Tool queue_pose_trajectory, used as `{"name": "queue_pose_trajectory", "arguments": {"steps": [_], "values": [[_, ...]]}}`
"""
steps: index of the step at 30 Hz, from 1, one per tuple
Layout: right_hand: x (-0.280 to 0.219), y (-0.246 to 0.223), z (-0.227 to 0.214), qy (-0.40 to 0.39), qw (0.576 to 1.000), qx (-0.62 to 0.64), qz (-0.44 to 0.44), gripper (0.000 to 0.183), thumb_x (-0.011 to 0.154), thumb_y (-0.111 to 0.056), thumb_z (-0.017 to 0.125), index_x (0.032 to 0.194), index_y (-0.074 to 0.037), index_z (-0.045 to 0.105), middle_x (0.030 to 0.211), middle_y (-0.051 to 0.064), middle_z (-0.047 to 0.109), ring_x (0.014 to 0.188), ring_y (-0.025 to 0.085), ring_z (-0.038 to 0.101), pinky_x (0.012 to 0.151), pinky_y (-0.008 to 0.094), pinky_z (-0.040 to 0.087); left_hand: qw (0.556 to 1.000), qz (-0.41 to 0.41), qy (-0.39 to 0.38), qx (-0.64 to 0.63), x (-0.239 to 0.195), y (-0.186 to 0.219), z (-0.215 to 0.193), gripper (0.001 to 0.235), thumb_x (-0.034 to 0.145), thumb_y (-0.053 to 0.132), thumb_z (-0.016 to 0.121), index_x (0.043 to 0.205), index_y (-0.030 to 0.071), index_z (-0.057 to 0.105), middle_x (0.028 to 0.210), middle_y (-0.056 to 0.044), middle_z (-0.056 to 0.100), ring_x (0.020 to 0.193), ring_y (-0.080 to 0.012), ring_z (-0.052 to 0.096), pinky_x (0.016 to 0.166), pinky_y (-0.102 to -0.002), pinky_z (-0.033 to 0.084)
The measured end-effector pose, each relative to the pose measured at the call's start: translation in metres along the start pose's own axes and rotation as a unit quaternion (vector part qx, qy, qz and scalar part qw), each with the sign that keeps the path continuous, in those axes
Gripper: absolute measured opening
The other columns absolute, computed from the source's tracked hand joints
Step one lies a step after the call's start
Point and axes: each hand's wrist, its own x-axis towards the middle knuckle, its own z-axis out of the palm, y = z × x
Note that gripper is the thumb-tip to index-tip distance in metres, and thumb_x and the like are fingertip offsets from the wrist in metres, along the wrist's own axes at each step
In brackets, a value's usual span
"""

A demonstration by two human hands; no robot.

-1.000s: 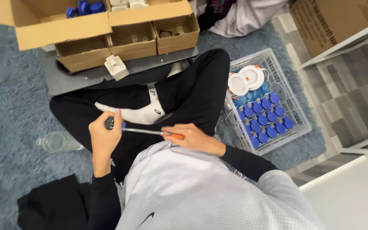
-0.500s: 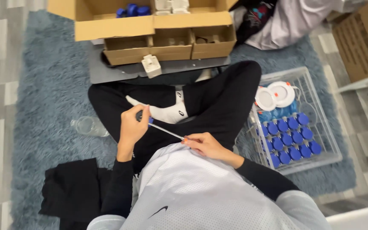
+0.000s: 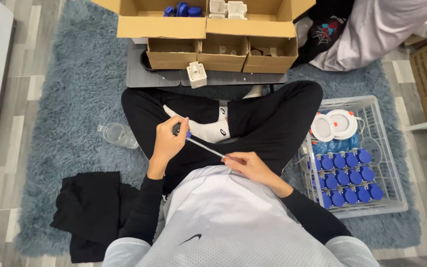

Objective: A person sits on the floor and uses a screwdriver to prepare or assemble electrical components, then organizes them into cardboard boxes.

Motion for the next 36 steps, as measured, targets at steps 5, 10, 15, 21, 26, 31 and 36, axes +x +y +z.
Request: {"name": "queue_pose_trajectory", "arguments": {"steps": [5,10,15,21,26,31,36], "values": [[0.005,0.006,-0.014,-0.001,0.987,-0.116,-0.112,0.026,0.094,-0.019,0.086,0.118,-0.012,0.088,0.079,0.012,0.081,0.074,0.015,0.071,0.065,0.031,0.059,0.999,0.013,0.042,-0.003,0.004,-0.009,0.003,0.018,0.107,0.017,0.078,0.09,0.01,0.075,0.081,-0.011,0.076,0.076,-0.0285,0.074,0.074,-0.037,0.059],[0.007,0.011,-0.027,-0.026,0.964,-0.209,-0.163,0.026,0.093,-0.024,0.089,0.116,-0.013,0.088,0.096,0.011,0.082,0.085,0.026,0.078,0.076,0.039,0.062,0.996,-0.011,0.072,-0.055,0.003,-0.034,0.007,0.019,0.1,0.02,0.088,0.106,0.009,0.073,0.095,-0.011,0.076,0.09,-0.0217,0.071,0.085,-0.038,0.057],[0.017,0.031,-0.038,-0.079,0.89,-0.425,-0.147,0.033,0.096,-0.044,0.083,0.113,-0.016,0.087,0.108,0.006,0.078,0.103,0.029,0.073,0.095,0.042,0.057,0.983,-0.08,0.026,-0.165,-0.002,-0.039,0.012,0.058,0.085,0.007,0.094,0.137,0.012,0.069,0.117,-0.011,0.074,0.108,-0.0174,0.067,0.099,-0.037,0.058],[0.031,-0.001,-0.044,-0.067,0.892,-0.418,-0.158,0.038,0.097,-0.052,0.081,0.11,-0.016,0.087,0.112,0.011,0.078,0.108,0.035,0.074,0.097,0.046,0.056,0.964,-0.117,0.004,-0.238,0.001,-0.042,0.021,0.033,0.094,0.013,0.09,0.124,0.007,0.077,0.082,-0.013,0.079,0.067,-0.0123,0.07,0.069,-0.025,0.06],[0.044,-0.037,-0.017,0.039,0.889,-0.328,-0.318,0.047,0.095,-0.038,0.086,0.133,-0.012,0.076,0.126,0.011,0.072,0.113,0.032,0.071,0.099,0.043,0.055,0.947,-0.137,-0.046,-0.287,-0.011,-0.042,0.06,0.039,0.118,0.037,0.05,0.115,0.006,0.075,0.086,-0.017,0.078,0.071,-0.0198,0.073,0.059,-0.029,0.059],[0.062,-0.04,0.009,0.119,0.824,-0.333,-0.443,0.083,0.081,-0.044,0.099,0.15,-0.01,0.067,0.146,0.012,0.067,0.127,0.033,0.068,0.101,0.042,0.053,0.93,-0.159,-0.074,-0.322,-0.023,-0.01,0.088,0.053,0.121,0.045,0.04,0.116,0.006,0.075,0.085,-0.013,0.074,0.07,-0.0183,0.069,0.06,-0.029,0.062],[0.064,-0.049,0.012,0.143,0.815,-0.282,-0.486,0.066,0.085,-0.027,0.096,0.141,-0.004,0.071,0.139,0.014,0.073,0.125,0.036,0.071,0.097,0.042,0.053,0.918,-0.152,-0.065,-0.361,-0.03,-0.017,0.106,0.061,0.122,0.05,0.033,0.109,0.006,0.074,0.078,-0.008,0.069,0.065,-0.0149,0.067,0.052,-0.025,0.057]]}}
